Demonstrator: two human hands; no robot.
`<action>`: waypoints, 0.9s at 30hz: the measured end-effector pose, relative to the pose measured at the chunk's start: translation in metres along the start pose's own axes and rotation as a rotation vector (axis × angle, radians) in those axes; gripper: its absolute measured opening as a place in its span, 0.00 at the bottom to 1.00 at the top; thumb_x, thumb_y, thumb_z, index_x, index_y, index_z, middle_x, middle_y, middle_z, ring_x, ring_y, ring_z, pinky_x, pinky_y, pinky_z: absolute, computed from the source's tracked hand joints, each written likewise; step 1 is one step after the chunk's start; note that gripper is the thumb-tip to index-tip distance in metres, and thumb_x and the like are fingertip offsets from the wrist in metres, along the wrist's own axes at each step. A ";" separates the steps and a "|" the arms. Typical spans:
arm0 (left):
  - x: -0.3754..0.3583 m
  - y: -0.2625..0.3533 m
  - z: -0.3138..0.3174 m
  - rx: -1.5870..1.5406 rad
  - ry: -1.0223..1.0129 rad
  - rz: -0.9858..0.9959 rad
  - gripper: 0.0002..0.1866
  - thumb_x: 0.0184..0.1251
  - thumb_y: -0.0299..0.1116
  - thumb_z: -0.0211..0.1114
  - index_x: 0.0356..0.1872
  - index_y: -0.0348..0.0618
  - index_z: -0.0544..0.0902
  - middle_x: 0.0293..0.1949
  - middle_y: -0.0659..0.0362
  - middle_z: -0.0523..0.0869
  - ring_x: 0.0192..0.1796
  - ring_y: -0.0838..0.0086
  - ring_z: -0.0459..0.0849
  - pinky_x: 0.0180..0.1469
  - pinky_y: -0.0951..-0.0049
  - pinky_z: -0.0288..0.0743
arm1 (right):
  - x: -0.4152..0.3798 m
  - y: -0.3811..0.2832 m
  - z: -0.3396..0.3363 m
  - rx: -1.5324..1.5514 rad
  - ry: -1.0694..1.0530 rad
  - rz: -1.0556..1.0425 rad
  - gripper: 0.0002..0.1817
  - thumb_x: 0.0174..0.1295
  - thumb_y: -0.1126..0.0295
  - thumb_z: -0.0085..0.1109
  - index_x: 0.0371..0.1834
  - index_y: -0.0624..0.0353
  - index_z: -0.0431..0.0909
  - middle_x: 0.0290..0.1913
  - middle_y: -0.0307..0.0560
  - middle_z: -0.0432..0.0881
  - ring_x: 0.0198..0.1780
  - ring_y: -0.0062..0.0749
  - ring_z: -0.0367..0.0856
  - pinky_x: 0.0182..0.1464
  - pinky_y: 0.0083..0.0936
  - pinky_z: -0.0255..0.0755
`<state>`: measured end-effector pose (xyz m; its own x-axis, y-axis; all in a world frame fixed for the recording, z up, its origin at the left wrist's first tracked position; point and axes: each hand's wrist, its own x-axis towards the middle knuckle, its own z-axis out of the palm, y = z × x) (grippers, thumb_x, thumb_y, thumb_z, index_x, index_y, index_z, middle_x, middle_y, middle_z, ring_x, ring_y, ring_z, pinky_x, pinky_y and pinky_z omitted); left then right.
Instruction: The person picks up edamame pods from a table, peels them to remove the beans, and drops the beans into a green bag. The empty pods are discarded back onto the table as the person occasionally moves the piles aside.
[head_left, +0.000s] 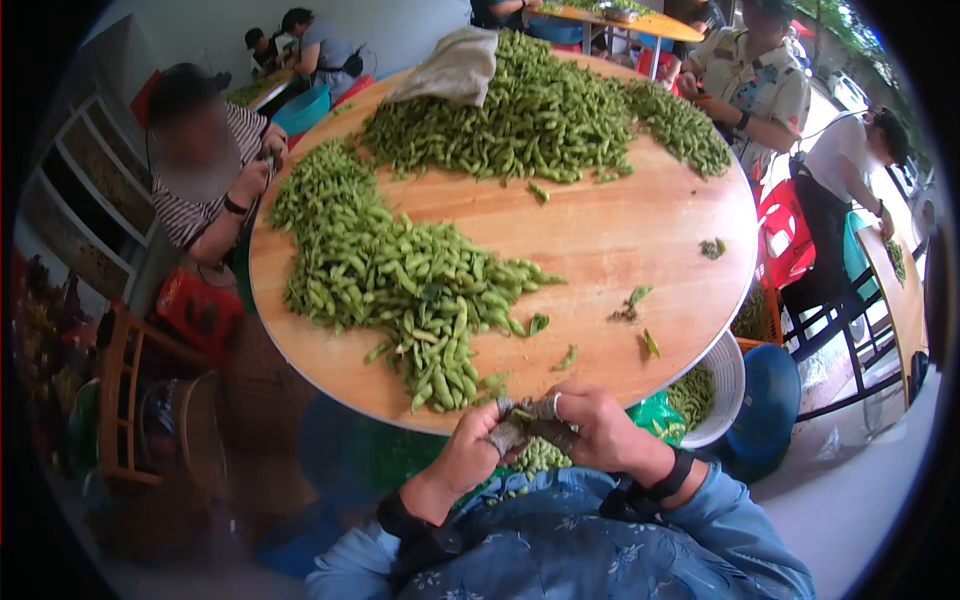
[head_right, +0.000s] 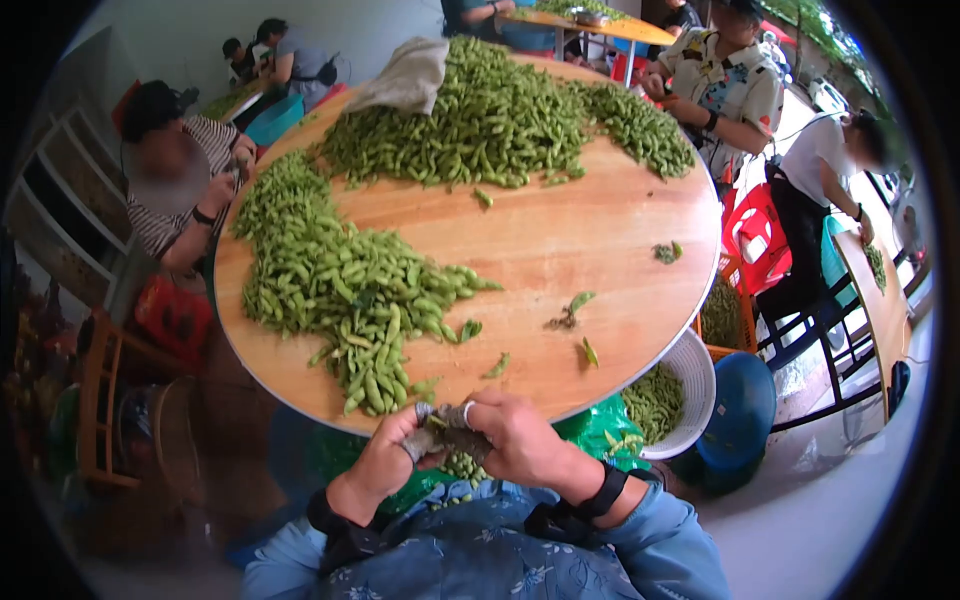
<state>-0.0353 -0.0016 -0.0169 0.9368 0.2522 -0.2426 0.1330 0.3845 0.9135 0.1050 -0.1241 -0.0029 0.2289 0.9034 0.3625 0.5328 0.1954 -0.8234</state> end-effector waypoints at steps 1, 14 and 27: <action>0.000 0.001 0.001 0.017 0.026 -0.018 0.07 0.63 0.25 0.50 0.39 0.38 0.75 0.25 0.67 0.75 0.24 0.87 0.68 0.25 0.86 0.59 | -0.002 0.001 0.002 -0.024 -0.006 0.006 0.07 0.44 0.80 0.60 0.28 0.63 0.73 0.25 0.52 0.72 0.28 0.50 0.73 0.29 0.36 0.67; -0.006 0.025 -0.009 1.036 0.151 0.405 0.11 0.52 0.20 0.62 0.39 0.36 0.78 0.35 0.54 0.80 0.36 0.70 0.80 0.37 0.73 0.72 | -0.017 0.017 -0.065 -0.499 0.391 0.414 0.12 0.51 0.78 0.61 0.40 0.67 0.77 0.29 0.52 0.80 0.30 0.35 0.81 0.33 0.24 0.74; 0.025 0.027 -0.014 0.739 0.260 0.224 0.05 0.54 0.21 0.63 0.31 0.35 0.77 0.28 0.60 0.81 0.26 0.77 0.79 0.26 0.76 0.71 | 0.002 0.012 0.001 0.557 0.132 0.524 0.12 0.62 0.72 0.53 0.42 0.71 0.75 0.38 0.42 0.80 0.41 0.19 0.75 0.45 0.18 0.71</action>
<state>-0.0124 0.0270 -0.0031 0.8736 0.4864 -0.0135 0.2156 -0.3621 0.9069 0.1110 -0.1198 -0.0125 0.4518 0.8847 -0.1150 -0.1524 -0.0505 -0.9870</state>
